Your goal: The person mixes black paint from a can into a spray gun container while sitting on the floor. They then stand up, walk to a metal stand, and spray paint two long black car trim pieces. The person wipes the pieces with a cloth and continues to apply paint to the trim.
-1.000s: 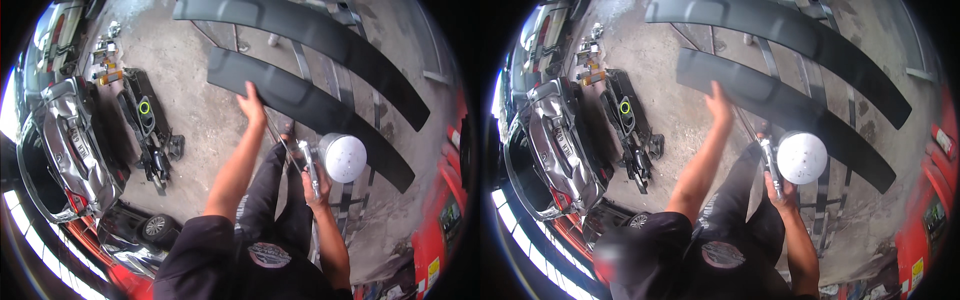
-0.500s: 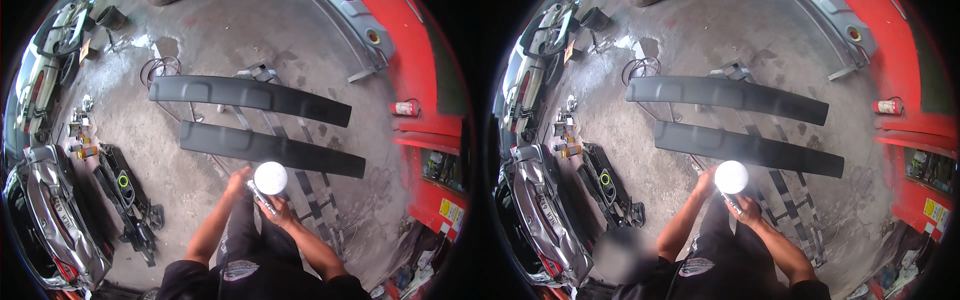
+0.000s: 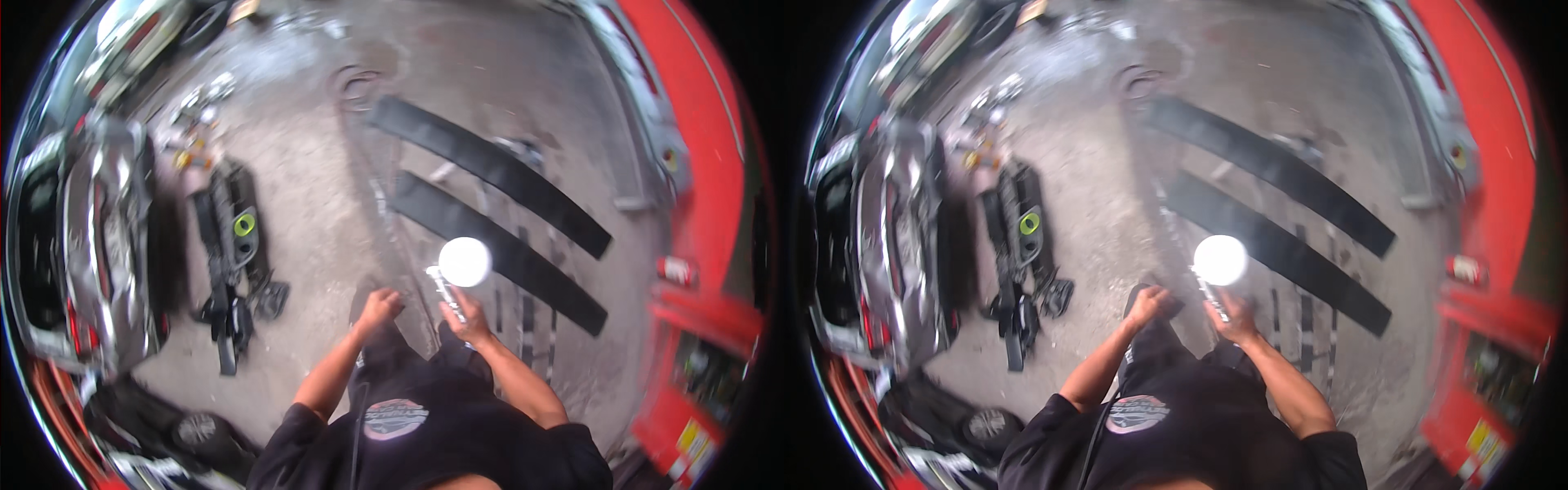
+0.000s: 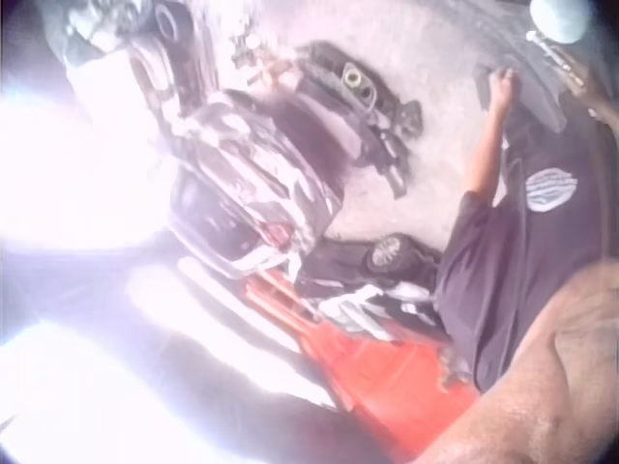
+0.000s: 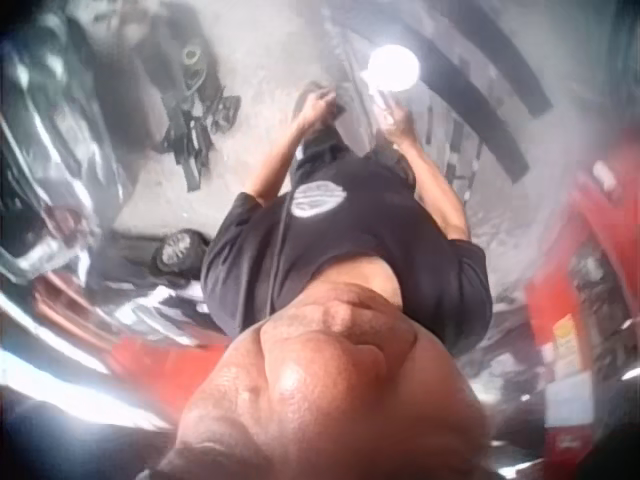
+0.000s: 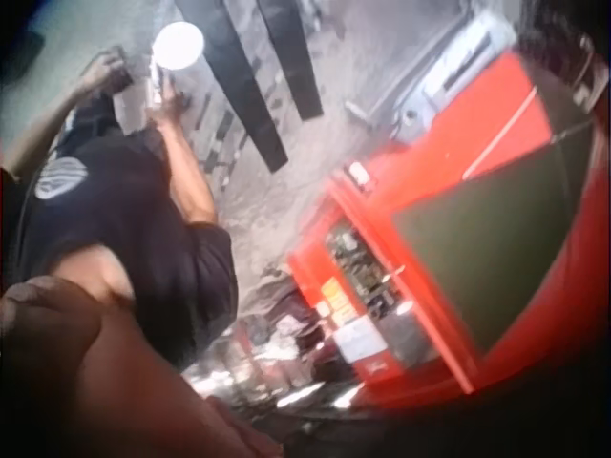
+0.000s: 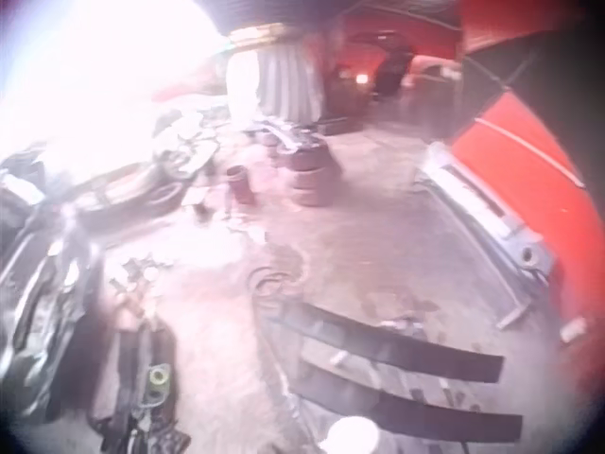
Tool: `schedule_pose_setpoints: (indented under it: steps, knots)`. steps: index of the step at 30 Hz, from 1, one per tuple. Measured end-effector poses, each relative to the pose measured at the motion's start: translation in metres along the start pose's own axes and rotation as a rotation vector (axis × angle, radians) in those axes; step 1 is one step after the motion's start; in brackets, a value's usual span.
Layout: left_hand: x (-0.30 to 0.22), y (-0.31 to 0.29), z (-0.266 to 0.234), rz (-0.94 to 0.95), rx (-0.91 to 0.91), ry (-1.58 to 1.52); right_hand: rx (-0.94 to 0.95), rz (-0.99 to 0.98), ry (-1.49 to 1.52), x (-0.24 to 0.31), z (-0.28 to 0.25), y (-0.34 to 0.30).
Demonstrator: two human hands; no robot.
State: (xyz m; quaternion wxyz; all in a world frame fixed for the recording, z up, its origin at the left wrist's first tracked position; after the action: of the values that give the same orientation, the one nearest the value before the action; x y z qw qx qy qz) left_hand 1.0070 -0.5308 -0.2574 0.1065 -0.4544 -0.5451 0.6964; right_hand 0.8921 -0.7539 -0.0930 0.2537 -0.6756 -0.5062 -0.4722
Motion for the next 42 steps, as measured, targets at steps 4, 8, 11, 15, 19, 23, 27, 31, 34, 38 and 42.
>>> schedule_pose_setpoints:
  steps: [4, 8, 11, 15, 19, 23, 27, 31, 34, 38, 42]
  knots:
    - [0.039, -0.023, -0.120, 0.046, -0.164, 0.067, 0.030, -0.065, -0.052, -0.002, 0.056, 0.057]
    - [0.049, -0.024, -0.265, 0.090, -0.326, -0.329, 0.095, -0.019, -0.125, 0.013, 0.122, 0.145]
    - [0.009, -0.029, -0.376, -0.031, -0.329, -0.187, 0.000, 0.010, -0.094, 0.065, 0.166, 0.240]
    - [-0.076, -0.042, -0.530, 0.134, -0.450, -0.205, 0.039, 0.083, -0.094, 0.107, 0.226, 0.359]
    - [-0.211, -0.023, -0.643, 0.215, -0.487, -0.031, -0.075, 0.076, -0.067, 0.111, 0.273, 0.475]
    - [-0.284, 0.056, -0.723, 0.205, -0.357, 0.133, -0.203, 0.181, -0.002, 0.098, 0.321, 0.583]
    - [-0.292, 0.140, -0.833, 0.086, -0.455, 0.158, -0.189, 0.247, 0.028, 0.051, 0.367, 0.693]
    - [-0.249, 0.176, -0.947, -0.149, -0.579, 0.263, -0.080, 0.344, -0.082, 0.040, 0.404, 0.793]
    - [-0.266, 0.184, -1.019, -0.309, -0.585, 0.400, -0.108, 0.371, -0.092, 0.032, 0.424, 0.859]
    - [-0.364, 0.223, -1.113, -0.316, -0.577, 0.455, -0.143, 0.453, -0.119, 0.019, 0.457, 0.947]
    - [-0.444, 0.342, -1.210, -0.232, -0.545, 0.613, -0.253, 0.591, -0.033, 0.005, 0.509, 1.026]
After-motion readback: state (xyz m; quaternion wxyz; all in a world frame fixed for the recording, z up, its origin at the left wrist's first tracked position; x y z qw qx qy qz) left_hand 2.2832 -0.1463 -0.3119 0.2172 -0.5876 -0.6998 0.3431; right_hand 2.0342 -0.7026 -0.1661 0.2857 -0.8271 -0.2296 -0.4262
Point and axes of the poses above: each hand's wrist, its own y-axis towards the middle knuckle, its own z-axis out of the palm, x = y × z, the point moved 9 cm from there along y, towards the middle knuckle, and after that the axes turned 10 degrees about -z, right-handed, at the moved point
